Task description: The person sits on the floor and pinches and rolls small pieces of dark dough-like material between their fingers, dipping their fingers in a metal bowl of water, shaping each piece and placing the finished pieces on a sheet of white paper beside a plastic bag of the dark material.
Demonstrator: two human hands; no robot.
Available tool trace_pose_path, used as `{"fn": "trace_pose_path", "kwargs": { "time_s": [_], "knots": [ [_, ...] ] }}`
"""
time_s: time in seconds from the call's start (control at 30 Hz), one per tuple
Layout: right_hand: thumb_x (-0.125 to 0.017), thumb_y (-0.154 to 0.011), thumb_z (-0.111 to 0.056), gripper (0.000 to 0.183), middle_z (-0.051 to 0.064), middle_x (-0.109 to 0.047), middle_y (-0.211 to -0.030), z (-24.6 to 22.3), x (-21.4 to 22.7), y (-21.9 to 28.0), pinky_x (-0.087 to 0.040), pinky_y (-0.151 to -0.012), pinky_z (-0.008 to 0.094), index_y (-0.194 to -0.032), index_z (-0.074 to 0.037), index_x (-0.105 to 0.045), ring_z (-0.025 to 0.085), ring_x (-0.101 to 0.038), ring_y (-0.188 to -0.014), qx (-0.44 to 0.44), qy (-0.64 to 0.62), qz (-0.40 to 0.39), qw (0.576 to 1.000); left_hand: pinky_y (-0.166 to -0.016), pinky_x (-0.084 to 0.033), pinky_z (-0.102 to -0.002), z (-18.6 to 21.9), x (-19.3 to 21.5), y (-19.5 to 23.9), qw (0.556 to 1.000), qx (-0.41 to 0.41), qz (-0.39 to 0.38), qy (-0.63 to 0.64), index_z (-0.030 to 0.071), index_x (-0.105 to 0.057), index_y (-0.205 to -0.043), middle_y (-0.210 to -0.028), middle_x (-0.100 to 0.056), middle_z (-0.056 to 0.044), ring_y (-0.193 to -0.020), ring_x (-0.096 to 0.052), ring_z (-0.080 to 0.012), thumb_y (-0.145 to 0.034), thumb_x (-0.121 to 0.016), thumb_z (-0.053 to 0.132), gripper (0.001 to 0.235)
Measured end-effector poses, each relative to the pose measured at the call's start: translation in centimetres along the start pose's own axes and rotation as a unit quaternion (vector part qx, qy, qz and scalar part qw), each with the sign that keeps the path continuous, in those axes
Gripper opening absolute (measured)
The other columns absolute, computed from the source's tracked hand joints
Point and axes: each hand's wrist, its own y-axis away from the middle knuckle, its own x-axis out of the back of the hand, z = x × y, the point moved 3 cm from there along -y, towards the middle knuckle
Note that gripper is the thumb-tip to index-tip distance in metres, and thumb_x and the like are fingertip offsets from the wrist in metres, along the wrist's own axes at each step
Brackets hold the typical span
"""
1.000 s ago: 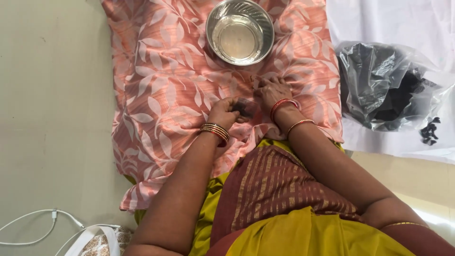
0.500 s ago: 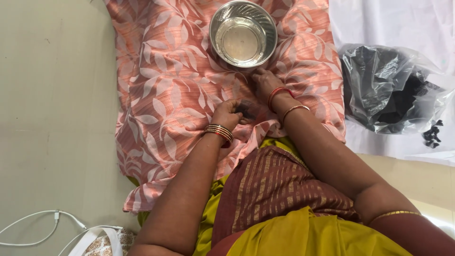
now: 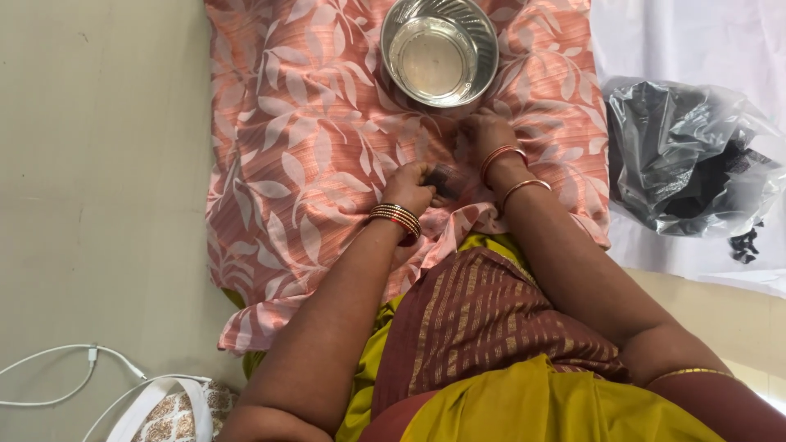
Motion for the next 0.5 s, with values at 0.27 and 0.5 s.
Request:
{"fn": "trace_pose_path", "kwargs": {
  "time_s": [0.27,0.5],
  "knots": [
    [-0.074,-0.078,-0.006,0.029,0.009,-0.074,-0.107,-1.2,-0.3,0.4,-0.057,-0.085,0.041,-0.104,-0.016,-0.080,0.029,-0.069,-0.097,-0.016,-0.054,-0.111,0.992,-0.072,-0.067,-0.030,-0.1,0.1,-0.1,0.999,0.017,0.021,-0.041,-0.003,-0.067,-0.116,-0.099,-0.078,-0.015,-0.078,-0.078,-0.0180,-0.089,-0.057,-0.012,0.030],
    [-0.074,-0.072,-0.007,0.024,0.007,-0.077,-0.092,-1.6,1.4,0.3,-0.061,-0.081,0.038,-0.094,-0.015,-0.078,0.026,-0.075,-0.086,-0.116,-0.078,-0.139,0.981,-0.073,-0.065,-0.029,0.2,0.1,-0.1,0.995,0.026,0.036,-0.086,0.000,-0.068,-0.117,-0.099,-0.079,-0.013,-0.081,-0.079,-0.0177,-0.085,-0.060,-0.012,0.035]
  ]
}}
